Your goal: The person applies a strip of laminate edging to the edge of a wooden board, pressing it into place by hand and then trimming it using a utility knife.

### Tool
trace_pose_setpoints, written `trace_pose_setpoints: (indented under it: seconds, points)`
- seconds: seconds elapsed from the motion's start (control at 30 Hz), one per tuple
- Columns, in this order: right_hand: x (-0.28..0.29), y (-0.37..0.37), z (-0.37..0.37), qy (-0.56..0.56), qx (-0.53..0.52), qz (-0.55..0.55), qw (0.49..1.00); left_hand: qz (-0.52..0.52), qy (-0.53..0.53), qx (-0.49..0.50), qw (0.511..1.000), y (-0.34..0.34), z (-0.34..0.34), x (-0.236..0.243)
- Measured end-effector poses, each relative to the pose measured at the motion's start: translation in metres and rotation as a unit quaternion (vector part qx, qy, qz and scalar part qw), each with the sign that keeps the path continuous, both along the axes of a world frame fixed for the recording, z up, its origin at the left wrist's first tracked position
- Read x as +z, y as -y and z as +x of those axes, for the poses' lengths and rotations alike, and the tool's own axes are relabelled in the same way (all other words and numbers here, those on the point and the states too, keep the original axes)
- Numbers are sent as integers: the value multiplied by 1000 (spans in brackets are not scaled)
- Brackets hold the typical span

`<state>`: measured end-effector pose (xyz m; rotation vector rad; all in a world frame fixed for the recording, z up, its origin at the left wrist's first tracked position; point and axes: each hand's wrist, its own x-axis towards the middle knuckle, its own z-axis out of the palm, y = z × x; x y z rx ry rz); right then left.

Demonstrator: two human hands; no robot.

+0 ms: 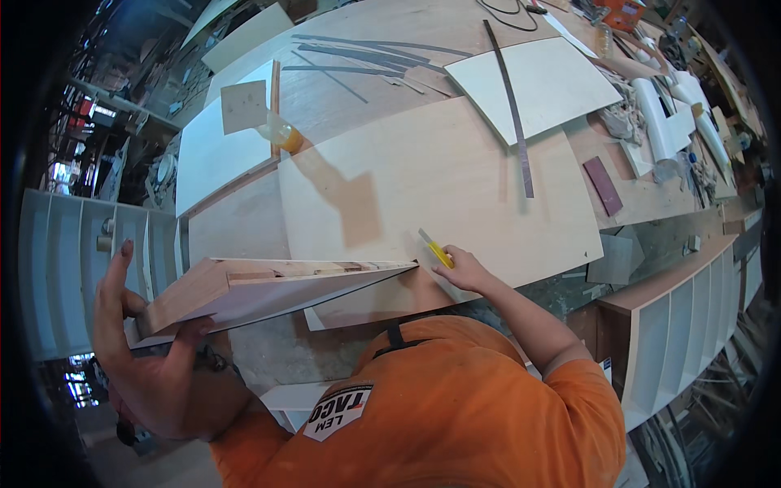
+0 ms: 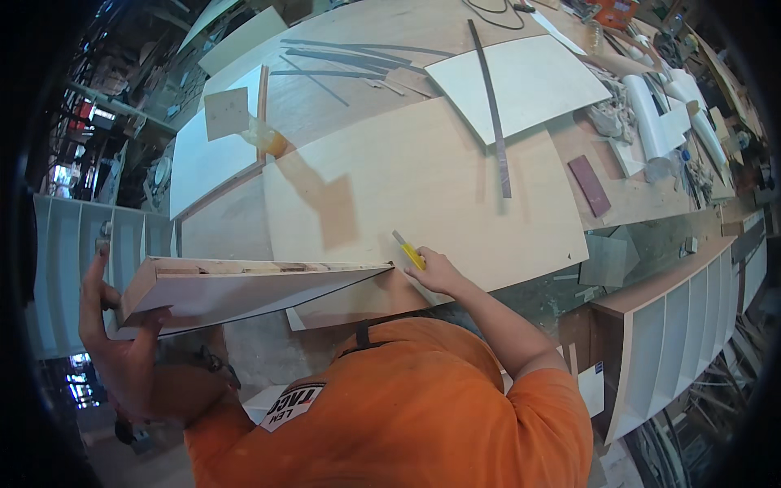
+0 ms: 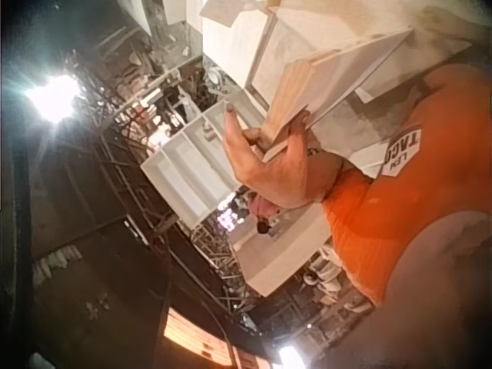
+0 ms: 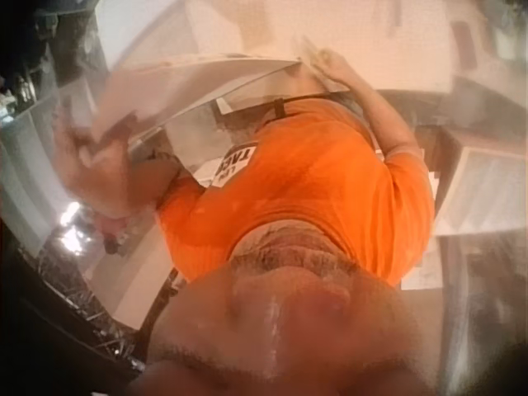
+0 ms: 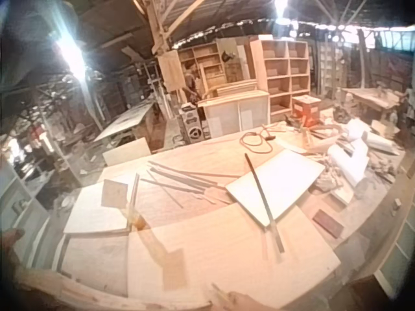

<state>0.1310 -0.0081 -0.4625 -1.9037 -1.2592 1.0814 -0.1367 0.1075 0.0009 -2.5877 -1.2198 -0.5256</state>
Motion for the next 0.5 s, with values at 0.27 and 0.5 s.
trace_pose_setpoints:
  seconds: [0.27, 0.5]
  points:
    - [1, -17, 8, -27, 103, -19, 994, -25, -9, -125, 992, 3, 42, 2]
    - [-2, -21, 5, 50, 201, -17, 978, -119, 59, -89, 987, 11, 66, -14]
